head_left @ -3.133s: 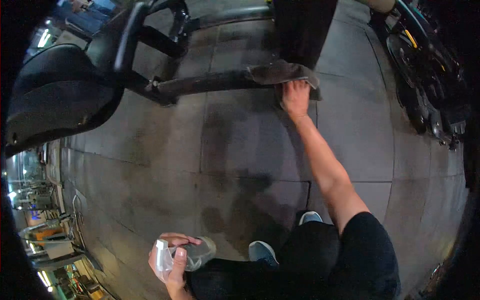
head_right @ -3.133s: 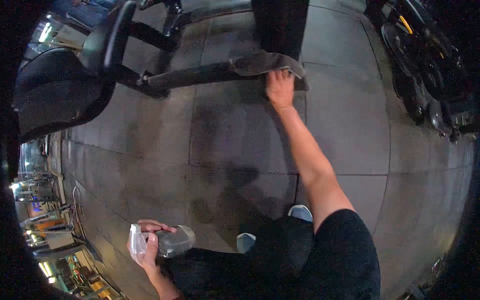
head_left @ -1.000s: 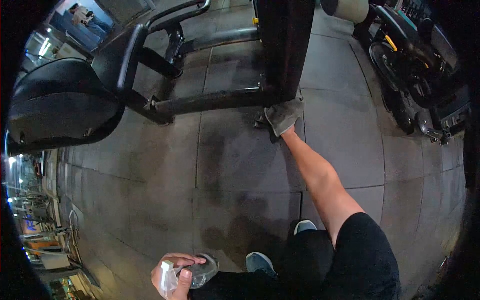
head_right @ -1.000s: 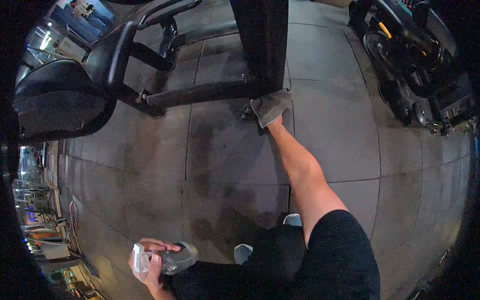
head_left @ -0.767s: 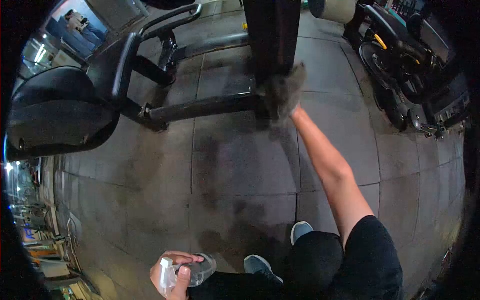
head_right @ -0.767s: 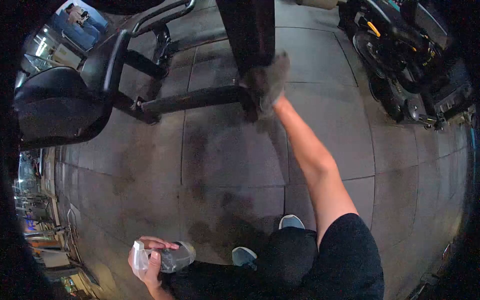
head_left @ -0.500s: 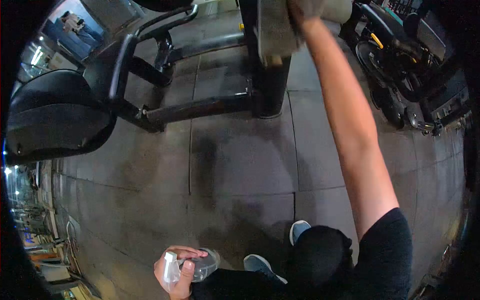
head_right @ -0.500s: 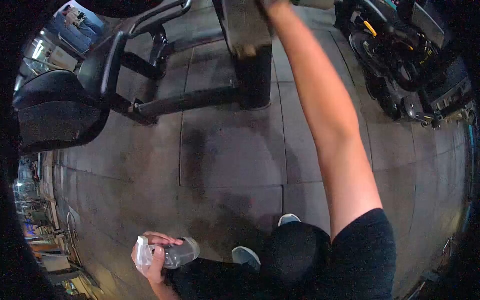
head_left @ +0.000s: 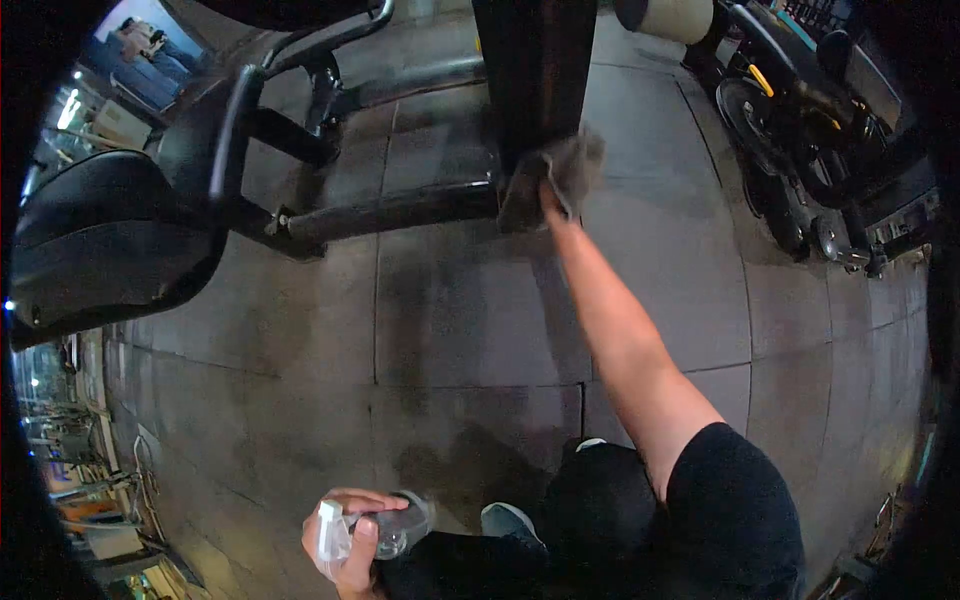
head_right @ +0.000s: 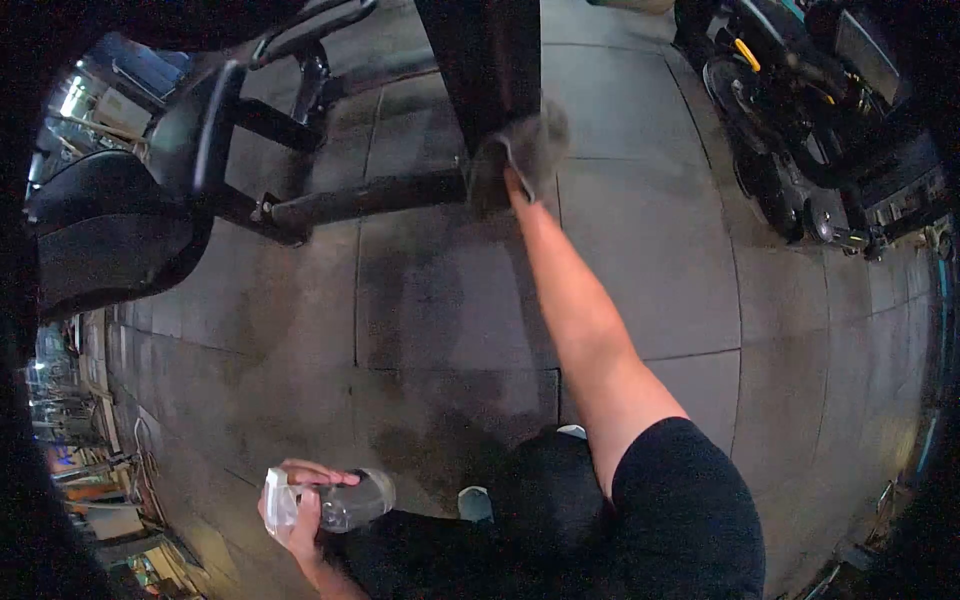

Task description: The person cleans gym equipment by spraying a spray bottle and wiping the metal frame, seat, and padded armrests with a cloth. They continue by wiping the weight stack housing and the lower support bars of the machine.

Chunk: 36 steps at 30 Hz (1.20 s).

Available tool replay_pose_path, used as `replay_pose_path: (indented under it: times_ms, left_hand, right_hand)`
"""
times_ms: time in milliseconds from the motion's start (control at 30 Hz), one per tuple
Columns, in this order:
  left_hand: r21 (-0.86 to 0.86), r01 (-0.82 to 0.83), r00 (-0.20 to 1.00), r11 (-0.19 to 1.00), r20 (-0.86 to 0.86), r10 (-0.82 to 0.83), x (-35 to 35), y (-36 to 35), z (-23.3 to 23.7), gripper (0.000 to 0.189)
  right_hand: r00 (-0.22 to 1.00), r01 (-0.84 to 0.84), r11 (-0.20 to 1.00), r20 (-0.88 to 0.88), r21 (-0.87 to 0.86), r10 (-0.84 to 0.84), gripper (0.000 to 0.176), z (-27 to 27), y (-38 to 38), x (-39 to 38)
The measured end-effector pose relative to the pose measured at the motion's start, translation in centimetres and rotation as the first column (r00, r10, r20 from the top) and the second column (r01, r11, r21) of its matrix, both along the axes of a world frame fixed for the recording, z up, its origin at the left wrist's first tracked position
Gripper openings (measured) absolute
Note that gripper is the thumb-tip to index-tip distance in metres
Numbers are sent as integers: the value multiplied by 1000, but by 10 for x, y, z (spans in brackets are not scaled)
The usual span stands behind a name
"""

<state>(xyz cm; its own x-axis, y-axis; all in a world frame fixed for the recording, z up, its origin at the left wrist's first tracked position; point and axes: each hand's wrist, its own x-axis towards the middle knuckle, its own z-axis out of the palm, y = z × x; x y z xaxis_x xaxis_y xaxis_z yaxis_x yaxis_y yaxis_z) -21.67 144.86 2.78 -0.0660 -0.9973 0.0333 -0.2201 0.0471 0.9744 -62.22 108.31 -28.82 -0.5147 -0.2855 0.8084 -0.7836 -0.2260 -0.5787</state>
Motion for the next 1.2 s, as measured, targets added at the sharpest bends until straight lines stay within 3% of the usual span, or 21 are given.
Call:
replay_pose_path:
  times_ms: [67,100,167,233,300,333,367,433,500,600,633,667,733,767,833,933,967,1000,1067,1167,1200]
  left_hand:
    - [45,-89,993,995,-79,93,-14,-3,6,32]
    - [56,-118,990,991,-65,121,-17,-2,7,31]
    - [34,-139,989,990,-47,140,-19,3,7,26]
    - [28,-172,984,985,-39,173,-15,9,10,24]
    - [-8,-180,981,984,-70,179,-16,12,13,22]
    - [-12,-206,976,978,-71,205,-15,14,15,22]
    - [-1,-203,976,979,-76,203,-14,16,15,21]
    - [-4,-172,981,985,-89,171,-11,15,14,15]
    - [66,-169,977,983,-124,176,-9,10,14,19]
    - [173,-88,977,981,-175,119,6,-26,14,27]
    - [172,-91,968,981,-215,127,13,-42,7,28]
    - [175,-92,957,980,-255,135,21,-57,-3,28]
    - [175,-137,953,975,-244,178,27,-84,-23,29]
    - [182,-146,946,972,-261,191,30,-92,-35,29]
    - [151,-166,984,975,-35,173,31,-105,-59,34]
    - [175,-163,983,971,-53,174,37,-117,-91,38]
    - [165,-156,984,974,-64,168,37,-119,-101,42]
    - [172,-151,983,973,-77,166,34,-120,-105,42]
    - [170,-85,993,982,-62,97,30,-122,-112,41]
    - [179,-11,1000,984,-2,12,34,-141,-133,52]
    - [177,24,999,984,40,-32,35,-147,-138,53]
  right_hand:
    - [986,-71,997,154,14,68,57,-78,-18,13]
    - [950,190,932,182,309,-254,56,-130,-33,24]
    - [846,356,719,121,597,-520,55,-167,-38,48]
    - [834,549,384,-459,742,-305,49,-166,-51,45]
    - [558,812,107,-817,574,147,47,-152,-79,23]
    - [554,809,131,-818,573,158,47,-132,-97,7]
    - [708,657,531,-680,534,-192,47,-98,-115,-16]
    - [928,356,825,-268,438,-258,48,1,-94,-24]
    - [982,181,914,-112,363,-150,49,70,-54,-27]
    - [999,6,960,-32,280,3,51,117,17,-38]
    - [982,-174,970,106,167,158,52,143,58,-22]
    - [986,-166,966,16,200,166,50,114,77,-48]
    - [825,-323,941,516,97,230,40,56,104,-85]
    - [374,-418,908,906,-24,196,36,82,131,-73]
    - [124,-506,823,922,-258,366,41,52,174,-97]
    - [-155,-502,671,820,-545,551,53,48,241,-97]
    - [-142,-512,672,824,-535,548,53,55,259,-78]
    - [-271,-531,591,783,-607,560,48,60,277,-56]
    - [-388,-535,517,738,-668,553,44,58,290,-37]
    - [-239,-469,637,783,-611,575,60,56,278,-18]
    - [-231,-483,620,773,-619,592,60,72,275,-10]
